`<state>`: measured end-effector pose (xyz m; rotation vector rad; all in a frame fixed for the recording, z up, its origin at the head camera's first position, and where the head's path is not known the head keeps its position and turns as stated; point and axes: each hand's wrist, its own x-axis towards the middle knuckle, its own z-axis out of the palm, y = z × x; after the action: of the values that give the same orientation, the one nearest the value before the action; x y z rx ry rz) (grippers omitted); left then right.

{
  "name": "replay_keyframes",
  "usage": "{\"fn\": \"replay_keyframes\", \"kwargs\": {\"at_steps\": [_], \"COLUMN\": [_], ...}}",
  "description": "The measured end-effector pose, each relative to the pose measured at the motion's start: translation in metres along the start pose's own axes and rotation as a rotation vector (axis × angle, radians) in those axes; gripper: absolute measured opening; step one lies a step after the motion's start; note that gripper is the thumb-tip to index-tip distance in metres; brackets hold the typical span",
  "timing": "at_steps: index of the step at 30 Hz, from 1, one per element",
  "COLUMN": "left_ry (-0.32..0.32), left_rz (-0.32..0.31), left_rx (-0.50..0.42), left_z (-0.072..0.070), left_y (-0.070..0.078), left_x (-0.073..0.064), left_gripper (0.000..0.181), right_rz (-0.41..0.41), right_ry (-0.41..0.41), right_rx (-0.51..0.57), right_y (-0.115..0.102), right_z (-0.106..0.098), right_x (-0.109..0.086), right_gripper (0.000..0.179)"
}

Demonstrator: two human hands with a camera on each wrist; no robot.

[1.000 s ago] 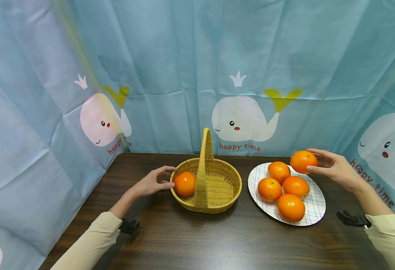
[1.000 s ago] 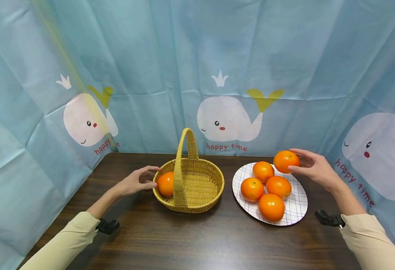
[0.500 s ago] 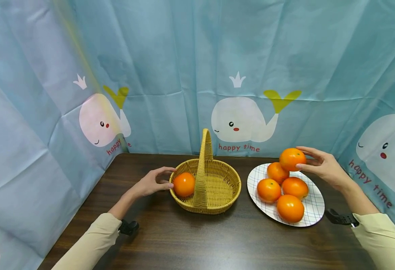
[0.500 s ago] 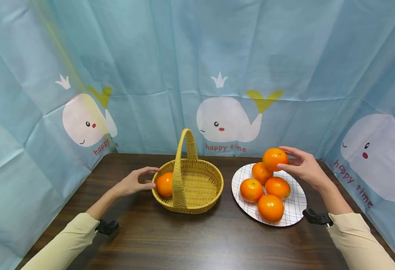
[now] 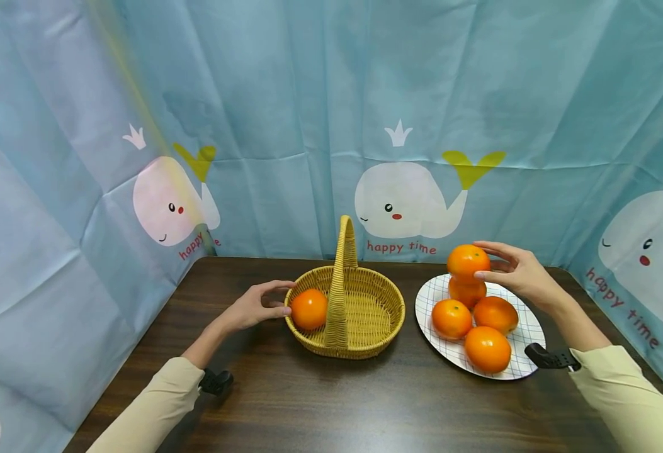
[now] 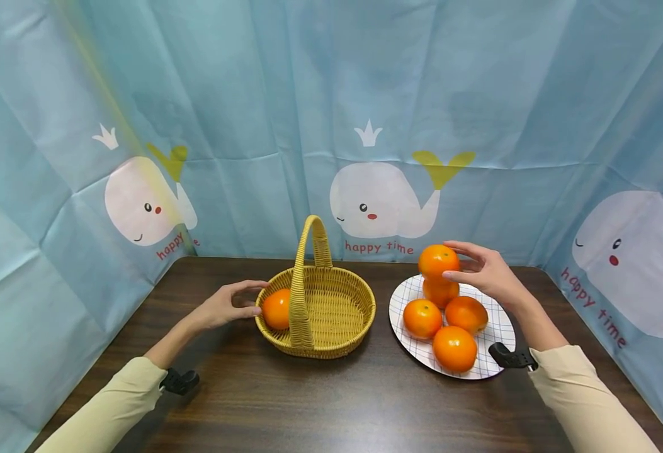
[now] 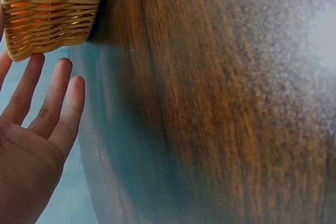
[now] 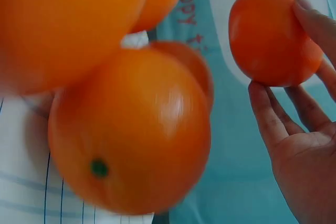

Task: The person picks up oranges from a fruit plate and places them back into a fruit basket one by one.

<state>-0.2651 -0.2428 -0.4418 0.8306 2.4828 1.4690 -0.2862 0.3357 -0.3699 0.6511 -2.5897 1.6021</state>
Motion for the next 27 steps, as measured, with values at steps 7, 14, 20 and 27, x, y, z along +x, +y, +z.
{"fn": "replay_keyframes", "kwargs": {"at_steps": [7, 14, 20, 27], "left_ry": [0.004, -0.001, -0.002, 0.001], "left_rz": [-0.004, -0.006, -0.005, -0.003], "left_rx": [0.006, 0.007, 0.000, 0.003], "left_z": [0.000, 0.000, 0.001, 0.000], "left_y": [0.001, 0.000, 0.000, 0.000], "left_x": [0.000, 0.001, 0.001, 0.000], "left_gripper": [0.057, 0.057, 0.057, 0.057], "right_rz": [-0.049, -0.124, -0.145, -0.161], "right_ry": [-0.091, -0.185, -0.244, -0.289], "right_rx": [0.050, 0.098, 0.111, 0.121], "right_y": [-0.009, -0.019, -0.025, -0.036], "right_z": [0.020, 0.043, 0.062, 0.082], "right_x": [0.017, 0.030, 0.036, 0.034], "right_gripper": [0.061, 0.062, 0.064, 0.065]}}
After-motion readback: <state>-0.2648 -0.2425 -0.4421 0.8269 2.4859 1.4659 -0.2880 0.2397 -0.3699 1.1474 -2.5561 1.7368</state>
